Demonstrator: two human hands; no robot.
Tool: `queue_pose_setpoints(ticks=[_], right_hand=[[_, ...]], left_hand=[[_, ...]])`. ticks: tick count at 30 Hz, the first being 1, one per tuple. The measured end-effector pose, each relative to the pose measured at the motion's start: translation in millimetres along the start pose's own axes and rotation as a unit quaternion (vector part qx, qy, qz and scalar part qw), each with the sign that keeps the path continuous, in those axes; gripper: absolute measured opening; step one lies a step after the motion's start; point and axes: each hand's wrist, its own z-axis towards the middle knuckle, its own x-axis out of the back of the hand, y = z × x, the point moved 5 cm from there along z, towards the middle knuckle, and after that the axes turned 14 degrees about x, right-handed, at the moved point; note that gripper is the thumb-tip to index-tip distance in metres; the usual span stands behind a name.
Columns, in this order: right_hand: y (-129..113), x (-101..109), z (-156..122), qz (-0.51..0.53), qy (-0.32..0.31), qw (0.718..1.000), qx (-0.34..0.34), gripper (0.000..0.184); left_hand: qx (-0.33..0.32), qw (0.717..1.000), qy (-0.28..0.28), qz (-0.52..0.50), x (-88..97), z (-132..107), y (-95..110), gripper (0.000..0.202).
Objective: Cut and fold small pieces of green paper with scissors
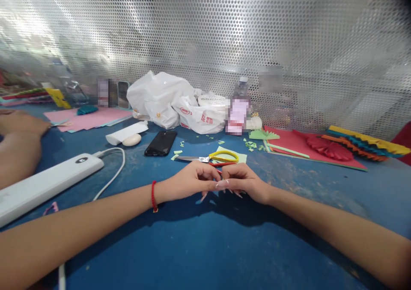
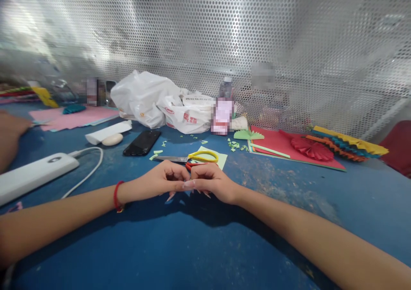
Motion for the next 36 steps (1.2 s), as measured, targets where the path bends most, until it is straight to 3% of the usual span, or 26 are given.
queue_pose_setpoints(ticks=[4, 6, 9, 11, 13, 17, 22, 25, 28, 30, 32, 36], right_hand=[[-3, -2, 0, -0.043, 0.013, 0.999, 0.017, 0.037], [-8, 5, 0, -0.125, 0.070, 0.988, 0.052, 0.034], [-14, 19, -2, -0.284, 0.179, 0.936, 0.101, 0.021], [-10, 24, -1, -0.361, 0.188, 0.908, 0.094, 0.005], [1, 28, 3, -0.419, 0.154, 0.894, 0.037, 0.021], [13, 33, 9, -0.509, 0.078, 0.855, -0.058, 0.019], [-5, 25, 11, -0.629, -0.056, 0.770, -0.096, 0.038], [-16, 19, 9, -0.636, -0.123, 0.750, -0.134, 0.038], [-16, 24, 8, -0.595, -0.125, 0.777, -0.164, 0.023], [-8, 34, 9, -0.497, -0.060, 0.847, -0.178, 0.018], [3, 46, 9, -0.322, 0.068, 0.929, -0.168, 0.024], [21, 56, 7, -0.213, 0.182, 0.951, -0.129, 0.014]], left_hand=[[0.010, 1.000, 0.006, 0.008, 0.3, 0, 2, 0.022], [0.018, 0.999, 0.039, 0.014, 2.2, -1, 3, 0.021], [0.038, 0.994, 0.102, 0.016, 8.0, -2, 0, 0.025], [0.047, 0.990, 0.130, 0.011, 11.7, -1, -3, 0.029], [0.049, 0.989, 0.143, 0.011, 13.8, 0, -5, 0.030], [0.036, 0.990, 0.127, 0.045, 12.2, -1, -3, 0.030], [0.007, 0.996, 0.034, 0.088, 2.5, -4, 2, 0.026], [-0.017, 0.994, 0.019, 0.105, 0.0, -6, 4, 0.024], [-0.020, 0.994, 0.012, 0.107, -1.0, -6, 5, 0.025], [-0.013, 0.995, 0.015, 0.096, 0.3, -5, 4, 0.026], [-0.001, 0.996, 0.014, 0.090, 1.9, -4, 2, 0.025], [0.039, 0.998, 0.010, 0.052, 6.2, -2, -1, 0.026]])
